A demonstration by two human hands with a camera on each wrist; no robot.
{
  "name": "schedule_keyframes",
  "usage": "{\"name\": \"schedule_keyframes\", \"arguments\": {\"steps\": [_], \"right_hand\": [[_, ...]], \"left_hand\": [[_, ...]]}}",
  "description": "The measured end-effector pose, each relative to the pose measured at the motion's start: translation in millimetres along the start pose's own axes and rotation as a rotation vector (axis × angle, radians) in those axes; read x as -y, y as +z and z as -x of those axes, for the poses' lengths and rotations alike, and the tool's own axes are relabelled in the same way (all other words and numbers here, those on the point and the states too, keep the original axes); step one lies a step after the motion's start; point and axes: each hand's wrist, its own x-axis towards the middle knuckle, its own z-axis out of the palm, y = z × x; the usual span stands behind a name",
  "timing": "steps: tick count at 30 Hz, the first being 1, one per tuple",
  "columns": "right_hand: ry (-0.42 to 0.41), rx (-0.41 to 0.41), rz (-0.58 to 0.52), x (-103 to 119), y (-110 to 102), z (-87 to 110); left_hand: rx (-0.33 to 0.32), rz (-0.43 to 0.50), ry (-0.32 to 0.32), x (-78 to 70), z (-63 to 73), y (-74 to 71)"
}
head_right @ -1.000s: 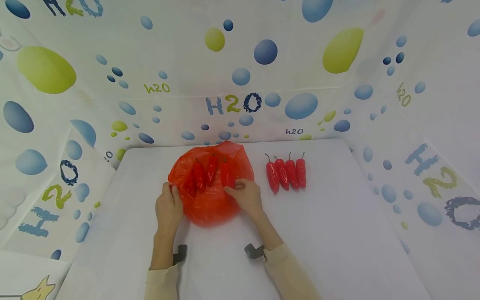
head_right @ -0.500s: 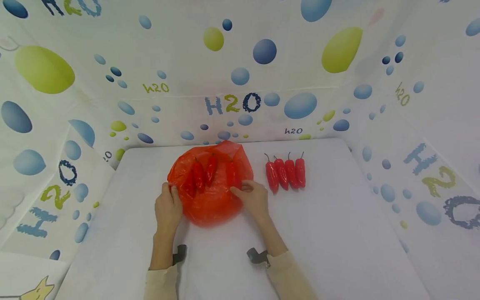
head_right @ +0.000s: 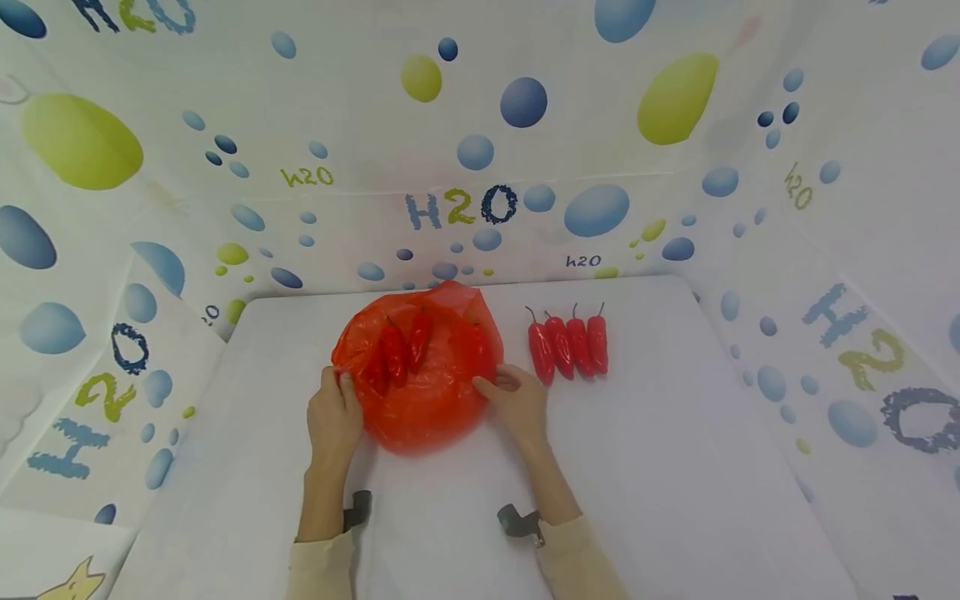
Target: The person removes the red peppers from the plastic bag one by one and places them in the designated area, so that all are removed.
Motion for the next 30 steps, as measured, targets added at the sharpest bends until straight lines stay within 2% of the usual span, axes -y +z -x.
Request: {"name": "schedule_keyframes", "arguments": {"steps": [11, 23, 30], "right_hand": [[0.084, -0.105, 0.036, -6, -27, 5.3], [0.109, -0.17, 0.079, -9, -48, 10.6], [0.112, -0.212, 0.106, -18, -61, 12.7]], "left_hand": [[0.0, 0.0, 0.017, -0.1, -0.1, 1.8], [0.034, -0.003, -0.018, -1.7, 0.6, 2.0], [0.023, -0.005, -0.004, -1.9, 0.5, 1.9]]}}
